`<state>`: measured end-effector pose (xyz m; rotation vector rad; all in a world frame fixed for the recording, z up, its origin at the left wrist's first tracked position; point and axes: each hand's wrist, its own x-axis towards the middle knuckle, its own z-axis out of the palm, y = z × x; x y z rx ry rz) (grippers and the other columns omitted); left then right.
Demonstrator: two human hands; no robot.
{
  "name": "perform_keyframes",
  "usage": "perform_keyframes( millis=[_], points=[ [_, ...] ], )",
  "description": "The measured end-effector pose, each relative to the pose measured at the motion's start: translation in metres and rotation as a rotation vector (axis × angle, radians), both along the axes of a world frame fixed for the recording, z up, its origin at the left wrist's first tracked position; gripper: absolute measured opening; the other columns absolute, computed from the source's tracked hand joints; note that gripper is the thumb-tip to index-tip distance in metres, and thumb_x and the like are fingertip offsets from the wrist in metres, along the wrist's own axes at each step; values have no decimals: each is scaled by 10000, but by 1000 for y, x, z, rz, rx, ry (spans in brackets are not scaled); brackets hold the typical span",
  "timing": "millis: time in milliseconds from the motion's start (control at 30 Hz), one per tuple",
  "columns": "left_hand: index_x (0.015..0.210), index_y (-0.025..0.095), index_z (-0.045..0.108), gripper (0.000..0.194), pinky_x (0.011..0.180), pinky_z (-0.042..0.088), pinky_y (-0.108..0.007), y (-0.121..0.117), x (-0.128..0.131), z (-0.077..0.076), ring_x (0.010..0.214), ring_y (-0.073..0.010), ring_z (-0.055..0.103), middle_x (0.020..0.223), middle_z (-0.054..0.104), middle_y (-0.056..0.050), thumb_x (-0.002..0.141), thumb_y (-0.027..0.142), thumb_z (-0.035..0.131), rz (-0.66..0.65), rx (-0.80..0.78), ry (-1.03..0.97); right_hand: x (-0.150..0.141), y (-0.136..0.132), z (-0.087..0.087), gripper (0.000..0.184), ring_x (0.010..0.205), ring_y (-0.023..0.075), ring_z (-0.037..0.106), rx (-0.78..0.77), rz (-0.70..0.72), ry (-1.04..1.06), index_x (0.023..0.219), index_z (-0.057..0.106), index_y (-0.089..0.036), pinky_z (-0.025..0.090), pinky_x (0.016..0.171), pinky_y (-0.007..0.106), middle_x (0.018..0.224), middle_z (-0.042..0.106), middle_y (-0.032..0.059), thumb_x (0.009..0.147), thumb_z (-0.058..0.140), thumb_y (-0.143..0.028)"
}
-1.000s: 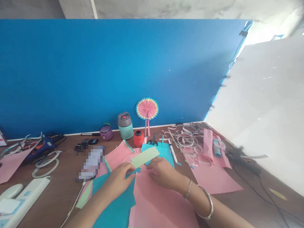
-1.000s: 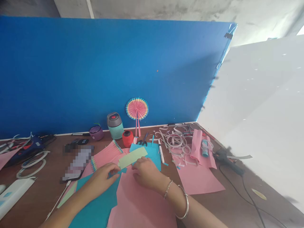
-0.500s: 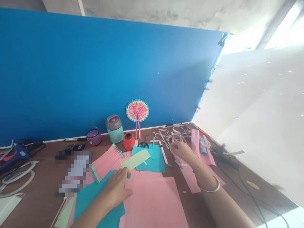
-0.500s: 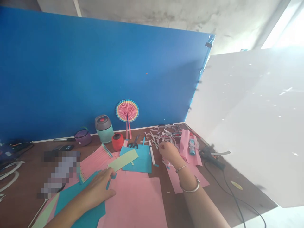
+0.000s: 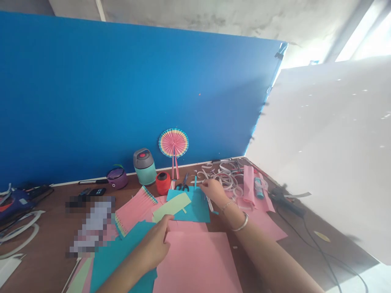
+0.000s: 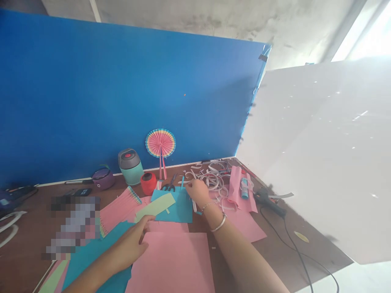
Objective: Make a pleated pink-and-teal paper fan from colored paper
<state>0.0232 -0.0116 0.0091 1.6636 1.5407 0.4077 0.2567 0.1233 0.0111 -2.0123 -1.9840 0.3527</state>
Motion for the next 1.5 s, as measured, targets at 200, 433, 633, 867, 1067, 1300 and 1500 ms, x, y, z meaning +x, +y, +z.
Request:
perform_keyframes(
  millis=[200,433,633,867,1067,1300,1500],
  points=[
    [1224,232,447,609,660,414,-244,5,5,10,704,-134,502,820,483,20,634,193,590,142,-82,-364,-33,19,-5,210,1020,325,567,27,-106,-23,777,693,-146,380,817,380,963,681,170,765,579,-321],
    [1252,220,421,663,616,434,-248,2,-13,3,643,-117,524,998,511,-27,622,224,626,262,-125,-243,-36,20,6,146,898,224,620,99,-53,176,809,669,-176,410,734,283,915,697,83,749,538,-196],
    [1293,203,394,605,763,443,-292,-13,-8,6,871,-190,571,1119,513,-76,698,164,500,142,72,143,-24,-16,41,229,736,155,606,96,155,711,864,640,-161,424,621,227,806,672,31,768,506,-320],
    [1003,207,597,279,850,422,-326,-5,-20,24,1003,-237,556,1048,616,-62,758,322,530,153,200,80,-40,-78,35,179,523,88,414,-401,310,755,752,623,-169,319,478,204,626,540,-19,759,523,-317],
    [851,188,648,369,767,445,-299,4,-25,32,874,-214,581,878,663,-31,823,501,455,228,134,-194,-62,-95,12,191,573,95,409,-289,465,662,679,621,-148,308,510,207,627,523,-10,790,501,-247],
    [712,200,641,256,798,451,-319,3,-22,15,909,-221,568,867,627,-39,759,440,565,208,205,-163,-67,-101,5,171,551,97,435,-336,426,651,719,654,-151,293,491,203,613,556,-9,781,519,-236],
    [619,211,609,191,835,443,-320,1,-22,11,906,-206,564,862,611,-33,749,344,564,138,244,-116,-69,-103,1,185,573,102,464,-323,453,642,742,666,-152,307,509,203,645,597,-1,771,491,-204]
  ],
)
